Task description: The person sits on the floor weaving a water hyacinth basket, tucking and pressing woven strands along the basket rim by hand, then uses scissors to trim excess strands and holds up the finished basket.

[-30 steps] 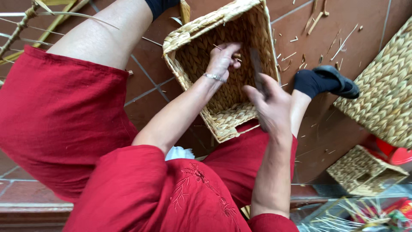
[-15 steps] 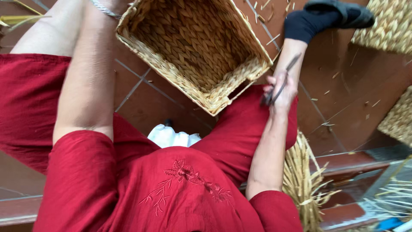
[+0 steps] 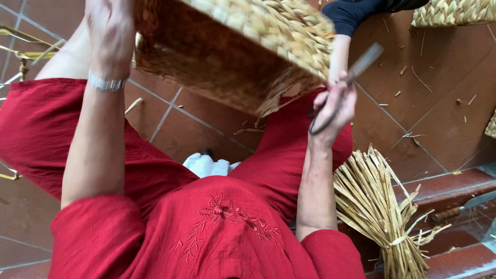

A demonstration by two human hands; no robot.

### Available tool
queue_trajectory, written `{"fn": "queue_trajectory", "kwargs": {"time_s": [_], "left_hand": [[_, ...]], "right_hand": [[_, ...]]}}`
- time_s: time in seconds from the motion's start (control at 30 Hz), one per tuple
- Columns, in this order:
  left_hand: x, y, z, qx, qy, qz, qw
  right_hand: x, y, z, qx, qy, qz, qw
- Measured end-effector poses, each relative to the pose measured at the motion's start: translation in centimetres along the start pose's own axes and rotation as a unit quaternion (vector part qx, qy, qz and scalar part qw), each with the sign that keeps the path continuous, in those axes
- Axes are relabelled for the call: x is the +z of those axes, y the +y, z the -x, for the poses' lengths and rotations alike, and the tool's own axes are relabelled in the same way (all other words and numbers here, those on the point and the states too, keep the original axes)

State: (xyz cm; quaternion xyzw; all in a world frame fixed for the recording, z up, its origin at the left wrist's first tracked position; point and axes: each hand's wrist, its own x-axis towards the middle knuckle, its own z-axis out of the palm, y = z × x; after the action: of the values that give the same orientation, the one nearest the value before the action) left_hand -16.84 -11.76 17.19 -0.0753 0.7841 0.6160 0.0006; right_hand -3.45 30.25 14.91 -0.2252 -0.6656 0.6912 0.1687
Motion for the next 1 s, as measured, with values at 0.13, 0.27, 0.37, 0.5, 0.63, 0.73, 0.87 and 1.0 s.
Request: {"fn": "queue_trajectory", "kwargs": {"time_s": [0.13, 0.27, 0.37, 0.5, 0.63, 0.73, 0.87, 1.0], "left_hand": [[-2.3, -1.1, 4.4, -0.006, -0.040, 0.042, 0.998], [-2.1, -4.1, 7.5, -0.021, -0.026, 0.005, 0.999], [-3.6, -6.8, 8.9, -0.109, -0.016, 0.011, 0.994], [-6.0, -9.2, 10.6, -0.144, -0.060, 0.057, 0.986], [-6.3, -9.3, 11.4, -0.120, -0.074, 0.059, 0.988], [-6.5, -8.9, 11.0, -0.174, -0.068, 0.056, 0.981], [-7.9, -8.8, 8.6, -0.166, -0.050, 0.060, 0.983], [-7.0, -8.9, 3.7, -0.107, -0.047, 0.104, 0.988]], "right_hand": [[-0.5, -0.2, 2.4, -0.017, 0.011, -0.015, 1.000], [0.7, 2.6, 3.2, 0.085, 0.029, 0.073, 0.993], [1.3, 4.9, 4.8, 0.090, 0.001, 0.076, 0.993], [0.6, 6.3, 6.8, 0.058, -0.039, 0.091, 0.993], [0.1, 6.9, 8.1, 0.046, -0.032, 0.083, 0.995], [-0.2, 7.0, 7.8, 0.143, -0.020, 0.053, 0.988], [-1.1, 6.0, 6.2, 0.131, -0.067, -0.049, 0.988], [-1.3, 4.4, 2.7, 0.108, -0.092, -0.063, 0.988]]}}
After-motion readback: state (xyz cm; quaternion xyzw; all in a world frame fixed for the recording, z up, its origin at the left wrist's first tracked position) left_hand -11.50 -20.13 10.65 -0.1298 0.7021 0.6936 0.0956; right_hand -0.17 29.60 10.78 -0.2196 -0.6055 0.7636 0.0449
